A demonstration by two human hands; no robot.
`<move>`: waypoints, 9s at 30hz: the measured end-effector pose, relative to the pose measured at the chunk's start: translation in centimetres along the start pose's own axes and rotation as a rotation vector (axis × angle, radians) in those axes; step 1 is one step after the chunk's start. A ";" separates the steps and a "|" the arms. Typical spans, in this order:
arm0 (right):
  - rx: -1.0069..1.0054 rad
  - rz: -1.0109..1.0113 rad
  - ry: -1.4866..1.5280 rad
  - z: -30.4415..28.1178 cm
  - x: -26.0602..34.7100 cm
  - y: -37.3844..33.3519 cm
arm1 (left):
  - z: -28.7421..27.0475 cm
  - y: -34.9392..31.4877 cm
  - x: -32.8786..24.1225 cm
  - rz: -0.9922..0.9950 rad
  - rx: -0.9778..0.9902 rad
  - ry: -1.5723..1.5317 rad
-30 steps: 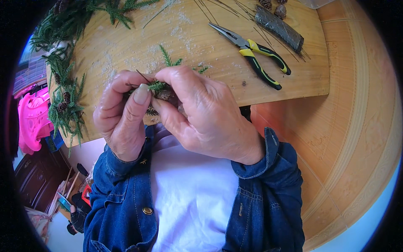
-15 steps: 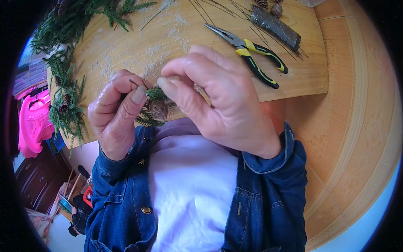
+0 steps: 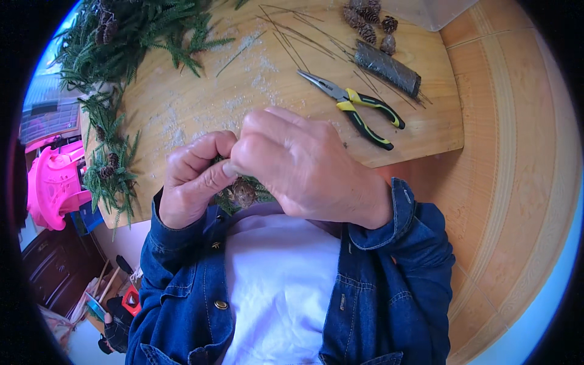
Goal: Assembling decorative pine branches by wiring pine cones to them.
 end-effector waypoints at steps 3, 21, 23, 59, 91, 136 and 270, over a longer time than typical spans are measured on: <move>-0.018 -0.113 -0.073 -0.3 0.3 0.5 | -0.1 0.3 0.1 -0.096 0.021 -0.102; 0.246 -0.162 -0.125 -1.7 -0.3 1.3 | -0.3 0.2 0.2 0.096 0.100 0.285; 0.245 -0.166 -0.098 -1.8 -0.3 1.3 | -0.4 0.1 0.0 0.072 0.101 0.260; 0.097 0.187 0.031 -1.2 -0.2 -0.8 | 0.9 -0.6 0.0 0.164 -0.128 0.181; -0.004 0.022 -0.088 -2.5 -0.4 0.9 | 0.3 0.0 -0.2 0.179 0.027 -0.061; 0.433 0.370 0.183 -3.7 -0.2 0.2 | 0.4 0.0 -2.2 0.562 0.118 0.943; 0.486 0.283 -0.134 -5.3 -0.3 -4.4 | -1.4 -0.3 1.6 -0.071 -0.247 -0.322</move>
Point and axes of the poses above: each hand's wrist, its own y-axis towards the middle knuckle, its own z-axis out of the palm, x = y × z, the point moved 2 cm from there along y, towards the middle knuckle, and after that the axes turned 12 degrees about -y, right-handed, at the moved point
